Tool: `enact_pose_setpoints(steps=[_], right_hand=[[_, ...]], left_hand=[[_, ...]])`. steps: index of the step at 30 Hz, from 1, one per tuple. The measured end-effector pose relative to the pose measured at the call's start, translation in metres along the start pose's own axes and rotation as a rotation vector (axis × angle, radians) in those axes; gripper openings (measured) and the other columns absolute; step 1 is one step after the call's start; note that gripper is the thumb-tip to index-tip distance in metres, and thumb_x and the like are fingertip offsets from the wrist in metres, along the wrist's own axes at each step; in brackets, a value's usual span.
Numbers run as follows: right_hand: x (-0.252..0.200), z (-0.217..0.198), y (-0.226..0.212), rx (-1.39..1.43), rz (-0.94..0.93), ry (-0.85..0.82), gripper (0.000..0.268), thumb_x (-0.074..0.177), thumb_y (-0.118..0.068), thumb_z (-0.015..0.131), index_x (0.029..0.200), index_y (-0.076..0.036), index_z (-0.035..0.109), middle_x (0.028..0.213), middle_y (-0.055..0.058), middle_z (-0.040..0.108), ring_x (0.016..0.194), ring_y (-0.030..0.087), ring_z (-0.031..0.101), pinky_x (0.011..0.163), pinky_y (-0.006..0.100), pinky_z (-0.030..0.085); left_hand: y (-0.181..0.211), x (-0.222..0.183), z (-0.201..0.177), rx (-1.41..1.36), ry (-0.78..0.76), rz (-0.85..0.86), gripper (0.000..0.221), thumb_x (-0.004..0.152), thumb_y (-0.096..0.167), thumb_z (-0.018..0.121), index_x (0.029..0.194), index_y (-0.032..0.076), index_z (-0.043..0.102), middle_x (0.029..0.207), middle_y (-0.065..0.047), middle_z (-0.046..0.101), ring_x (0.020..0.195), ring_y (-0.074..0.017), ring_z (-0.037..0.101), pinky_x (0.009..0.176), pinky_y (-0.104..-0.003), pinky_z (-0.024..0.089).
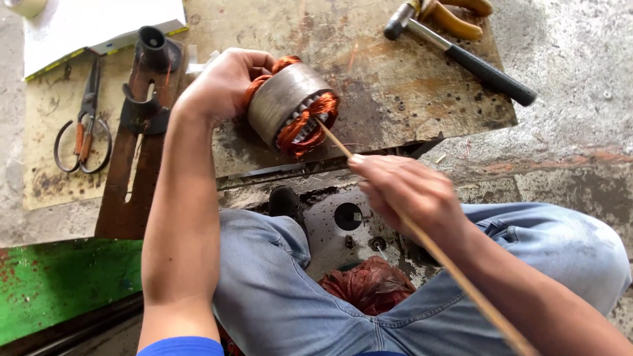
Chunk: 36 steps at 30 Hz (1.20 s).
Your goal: Inserting copper wire coils into a motor stator and securing them using a wooden stick and a hammer.
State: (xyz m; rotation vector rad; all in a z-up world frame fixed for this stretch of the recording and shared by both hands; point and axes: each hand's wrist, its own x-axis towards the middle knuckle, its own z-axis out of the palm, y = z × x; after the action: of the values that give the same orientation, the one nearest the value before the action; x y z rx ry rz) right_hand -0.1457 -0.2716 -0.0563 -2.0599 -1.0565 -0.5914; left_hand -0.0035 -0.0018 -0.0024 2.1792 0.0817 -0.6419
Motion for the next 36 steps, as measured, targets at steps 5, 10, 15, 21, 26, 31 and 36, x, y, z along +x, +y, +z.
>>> enact_pose_setpoints(steps=[5, 10, 15, 21, 26, 31, 36], right_hand=[[-0.006, -0.022, 0.036, 0.177, 0.057, 0.435, 0.041, 0.119, -0.019, 0.021, 0.093, 0.002, 0.044, 0.086, 0.022, 0.057, 0.084, 0.041, 0.066, 0.077, 0.052, 0.062], [0.04, -0.055, 0.067, -0.11, 0.544, 0.027, 0.019, 0.124, -0.008, 0.044, 0.115, 0.007, 0.051, 0.078, 0.017, 0.059, 0.062, 0.026, 0.063, 0.05, 0.035, 0.051], [0.048, -0.029, 0.106, -0.384, 0.456, -0.315, 0.053, 0.107, -0.024, 0.074, 0.14, 0.013, 0.055, 0.101, 0.021, 0.067, 0.084, 0.033, 0.067, 0.077, 0.05, 0.06], [0.063, -0.017, 0.037, -0.352, -0.239, -0.097, 0.015, 0.11, -0.003, 0.069, 0.097, -0.01, 0.072, 0.09, 0.005, 0.072, 0.084, 0.015, 0.07, 0.069, 0.024, 0.062], [0.046, 0.025, 0.056, -0.494, -0.207, -0.391, 0.046, 0.088, -0.007, 0.081, 0.131, -0.017, 0.068, 0.126, 0.007, 0.07, 0.093, 0.019, 0.067, 0.072, 0.039, 0.067], [0.043, 0.029, 0.061, -0.524, -0.255, -0.297, 0.041, 0.092, -0.009, 0.081, 0.13, -0.02, 0.07, 0.123, 0.002, 0.069, 0.09, 0.015, 0.062, 0.066, 0.034, 0.064], [0.045, 0.026, 0.058, -0.558, -0.298, -0.266, 0.046, 0.091, -0.007, 0.083, 0.132, -0.021, 0.07, 0.129, -0.002, 0.071, 0.092, 0.013, 0.065, 0.065, 0.032, 0.062]], left_hand=[[-0.013, 0.008, -0.003, -0.011, -0.011, 0.079, 0.012, 0.088, 0.008, 0.079, 0.098, 0.013, 0.072, 0.096, 0.0, 0.075, 0.083, -0.0102, 0.069, 0.068, -0.02, 0.059], [-0.015, 0.006, -0.004, -0.074, -0.018, 0.083, 0.009, 0.09, 0.008, 0.078, 0.095, 0.015, 0.073, 0.088, 0.0, 0.076, 0.073, -0.0083, 0.066, 0.058, -0.021, 0.053], [-0.021, 0.008, -0.007, -0.087, -0.029, 0.103, 0.006, 0.092, 0.016, 0.078, 0.097, 0.016, 0.074, 0.087, 0.001, 0.075, 0.07, -0.0076, 0.062, 0.055, -0.021, 0.049], [-0.014, 0.0, -0.009, -0.096, -0.045, 0.052, 0.006, 0.091, 0.015, 0.076, 0.097, 0.014, 0.076, 0.093, 0.001, 0.075, 0.079, -0.0094, 0.064, 0.065, -0.021, 0.055], [-0.016, 0.001, -0.009, -0.111, -0.062, 0.104, 0.013, 0.086, 0.01, 0.079, 0.098, 0.01, 0.076, 0.092, -0.002, 0.075, 0.075, -0.0111, 0.066, 0.062, -0.023, 0.059], [-0.02, 0.004, -0.008, -0.129, -0.063, 0.115, 0.011, 0.086, 0.01, 0.08, 0.097, 0.012, 0.077, 0.091, -0.001, 0.076, 0.077, -0.0104, 0.067, 0.065, -0.023, 0.06], [-0.027, 0.011, -0.006, -0.089, -0.052, 0.156, 0.015, 0.084, 0.007, 0.079, 0.098, 0.012, 0.078, 0.09, 0.001, 0.077, 0.076, -0.008, 0.065, 0.066, -0.022, 0.057]])
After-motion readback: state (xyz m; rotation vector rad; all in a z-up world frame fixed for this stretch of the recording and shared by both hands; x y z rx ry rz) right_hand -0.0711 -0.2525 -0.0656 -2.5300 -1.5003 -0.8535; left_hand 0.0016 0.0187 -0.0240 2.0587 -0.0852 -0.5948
